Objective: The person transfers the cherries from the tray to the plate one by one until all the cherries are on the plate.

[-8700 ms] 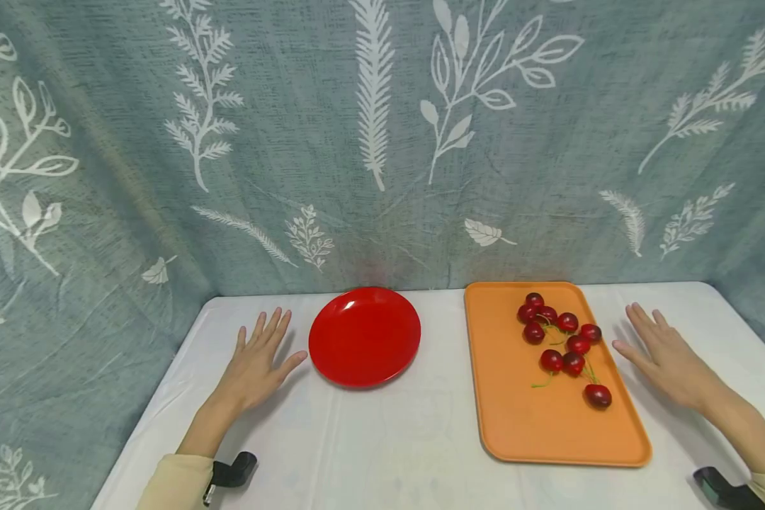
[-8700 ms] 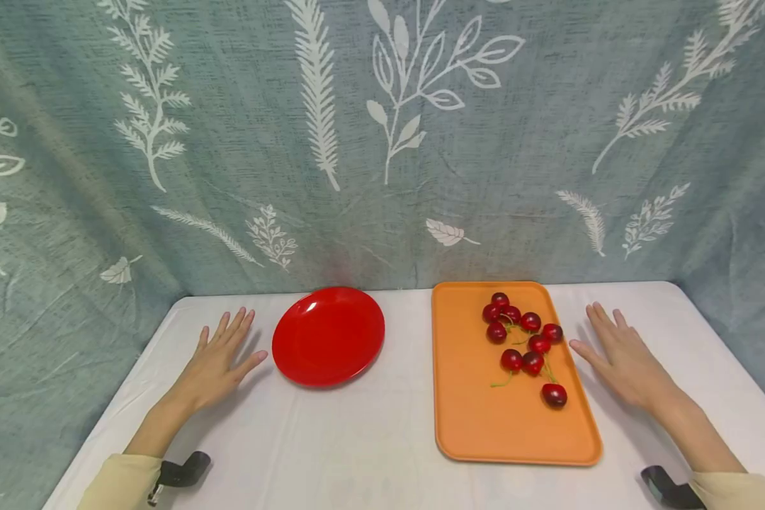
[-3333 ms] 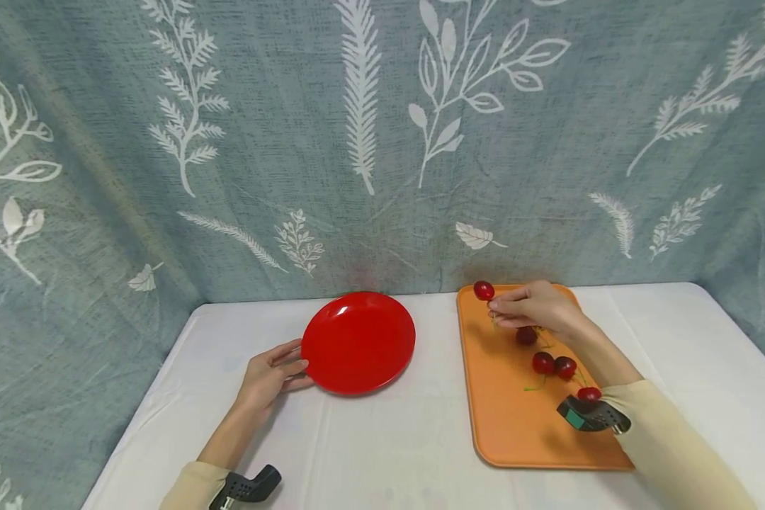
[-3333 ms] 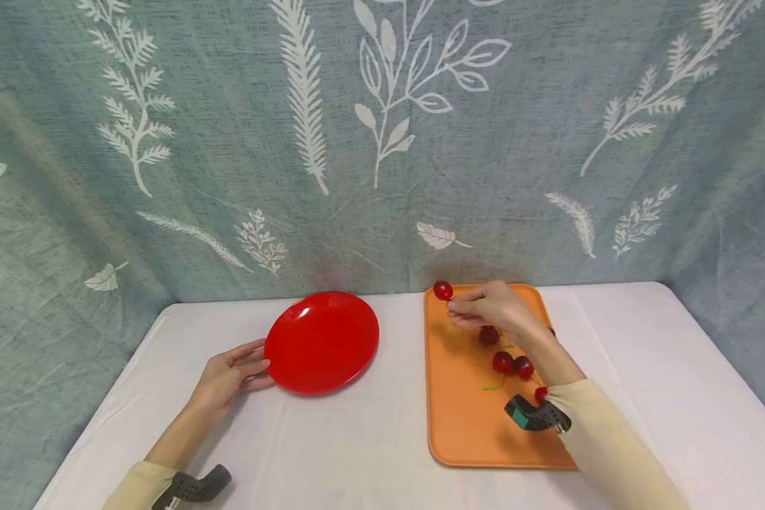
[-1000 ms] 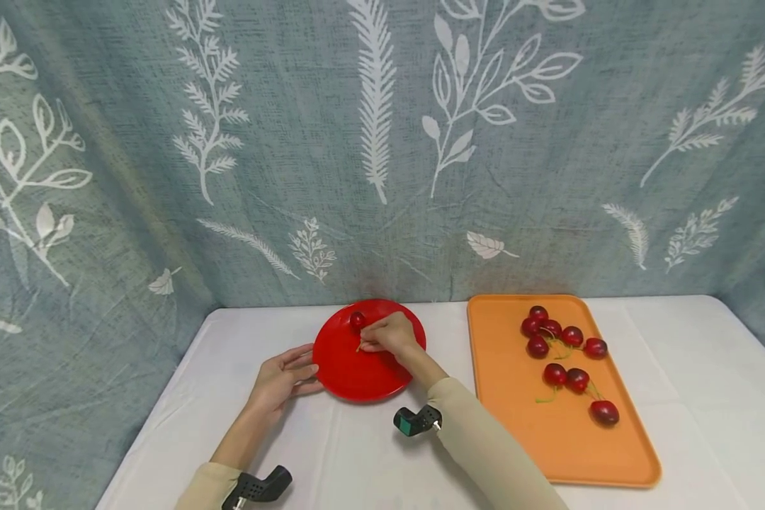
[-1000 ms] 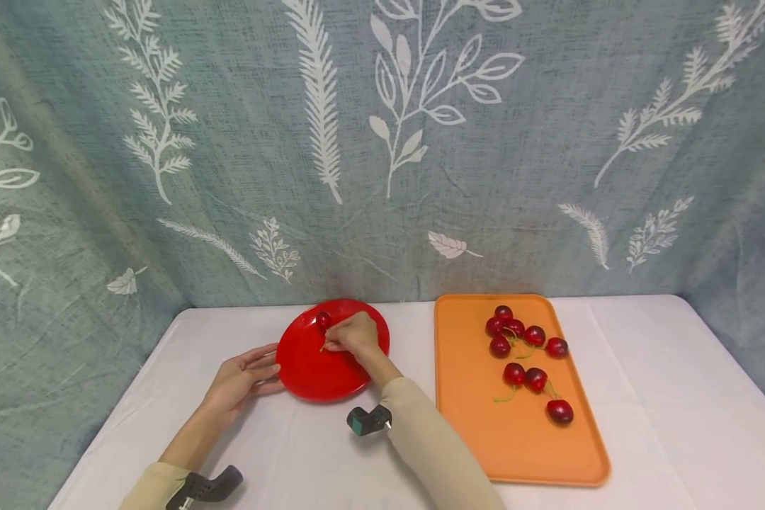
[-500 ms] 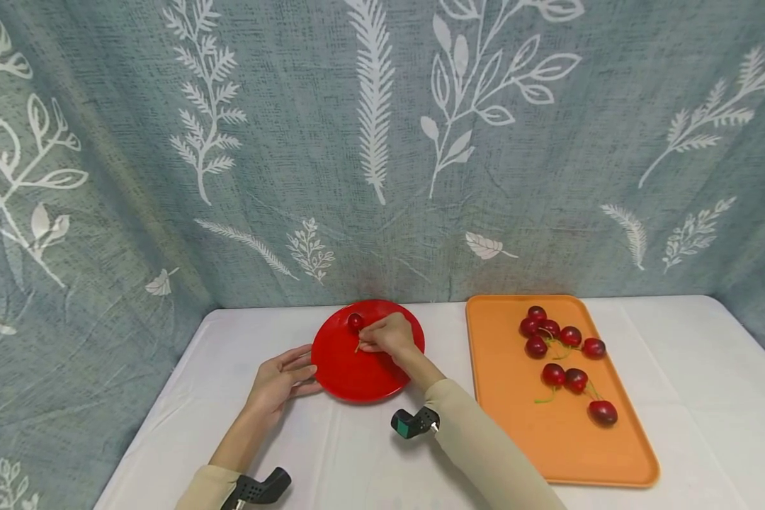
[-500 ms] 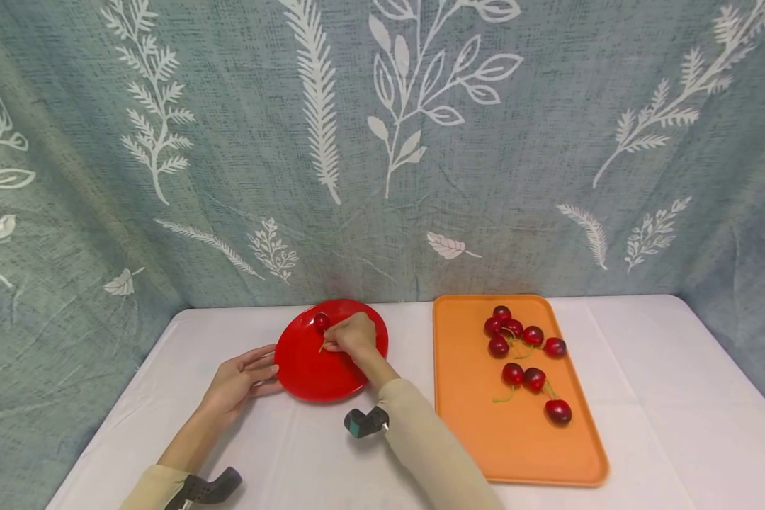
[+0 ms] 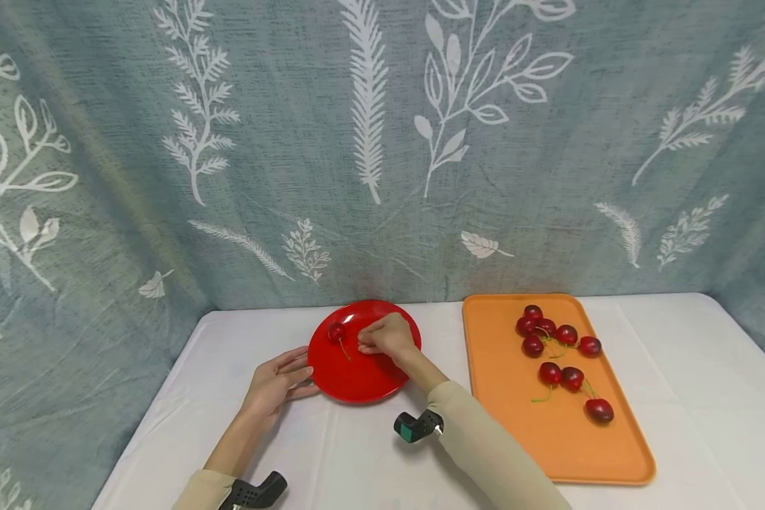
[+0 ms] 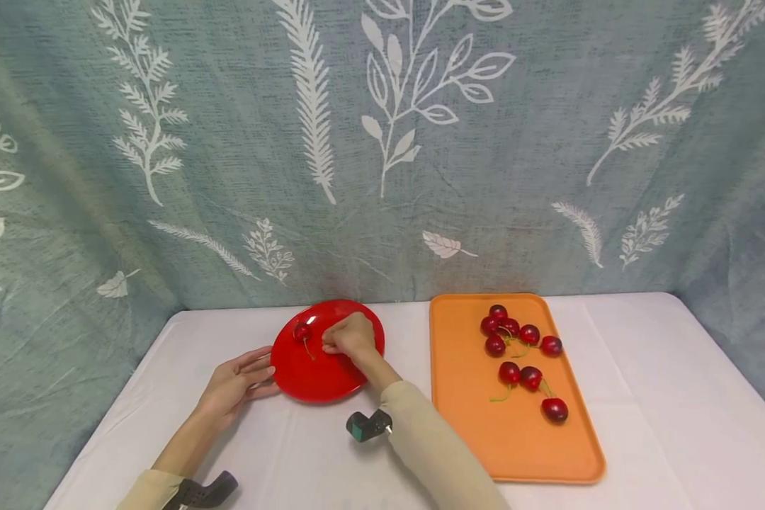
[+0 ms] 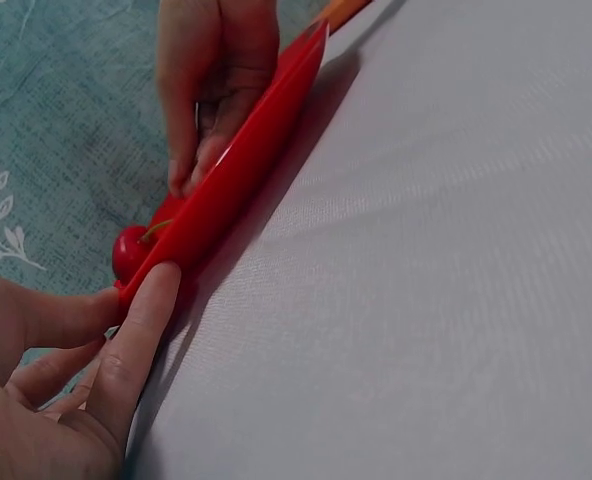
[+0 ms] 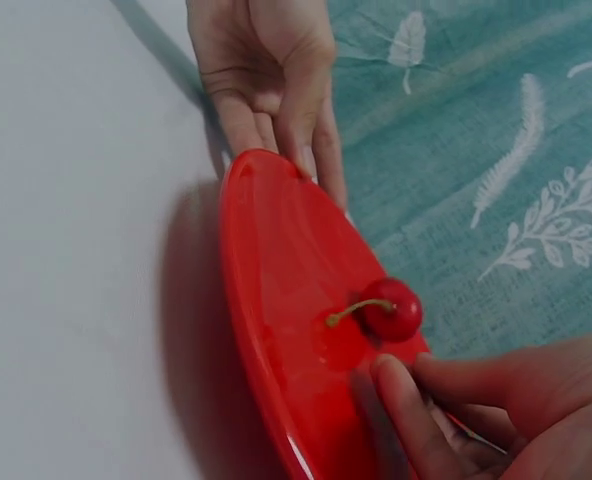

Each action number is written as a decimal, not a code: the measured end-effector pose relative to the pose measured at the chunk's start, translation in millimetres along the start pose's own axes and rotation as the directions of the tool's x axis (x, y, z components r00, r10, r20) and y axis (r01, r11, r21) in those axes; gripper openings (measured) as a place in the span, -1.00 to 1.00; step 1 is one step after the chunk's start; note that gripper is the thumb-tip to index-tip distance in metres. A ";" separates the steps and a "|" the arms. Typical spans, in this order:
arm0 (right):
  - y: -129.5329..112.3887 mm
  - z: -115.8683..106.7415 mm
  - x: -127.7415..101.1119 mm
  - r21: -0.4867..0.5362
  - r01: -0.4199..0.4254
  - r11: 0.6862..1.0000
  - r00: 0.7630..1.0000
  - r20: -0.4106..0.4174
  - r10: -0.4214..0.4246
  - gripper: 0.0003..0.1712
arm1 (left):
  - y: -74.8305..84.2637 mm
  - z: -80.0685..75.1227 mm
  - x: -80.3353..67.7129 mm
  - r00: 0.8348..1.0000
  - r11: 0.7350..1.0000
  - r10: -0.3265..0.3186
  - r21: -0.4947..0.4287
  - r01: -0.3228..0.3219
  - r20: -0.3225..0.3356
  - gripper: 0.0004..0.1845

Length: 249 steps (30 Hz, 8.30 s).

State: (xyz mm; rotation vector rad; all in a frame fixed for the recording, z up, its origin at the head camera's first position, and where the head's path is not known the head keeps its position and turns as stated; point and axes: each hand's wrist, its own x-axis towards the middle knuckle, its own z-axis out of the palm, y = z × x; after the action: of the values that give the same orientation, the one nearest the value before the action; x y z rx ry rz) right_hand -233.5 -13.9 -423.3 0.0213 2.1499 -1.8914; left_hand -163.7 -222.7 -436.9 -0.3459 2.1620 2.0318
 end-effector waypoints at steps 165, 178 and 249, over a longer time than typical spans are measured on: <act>9.3 -172.9 -50.5 0.018 0.029 0.999 0.998 -0.063 -0.028 -0.60 | -4.4 0.9 -0.9 0.999 0.998 -0.020 -0.059 0.018 -0.025 -0.47; 11.0 -122.0 -26.0 0.065 0.064 0.996 0.997 -0.034 -0.062 -0.66 | -4.6 1.0 3.6 0.999 0.997 -0.031 -0.074 0.029 -0.028 -0.47; 9.1 -2.8 8.9 -0.016 0.074 0.997 0.993 -0.089 -0.075 -0.83 | -3.0 5.2 1.8 0.997 0.997 -0.030 -0.080 0.025 -0.066 -0.48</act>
State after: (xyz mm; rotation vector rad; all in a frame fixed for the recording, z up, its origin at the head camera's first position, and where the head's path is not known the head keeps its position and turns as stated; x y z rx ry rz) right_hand -240.9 -11.3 -433.7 0.0236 2.2515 -1.9526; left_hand -164.8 -217.8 -440.7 -0.4574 2.1062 2.1244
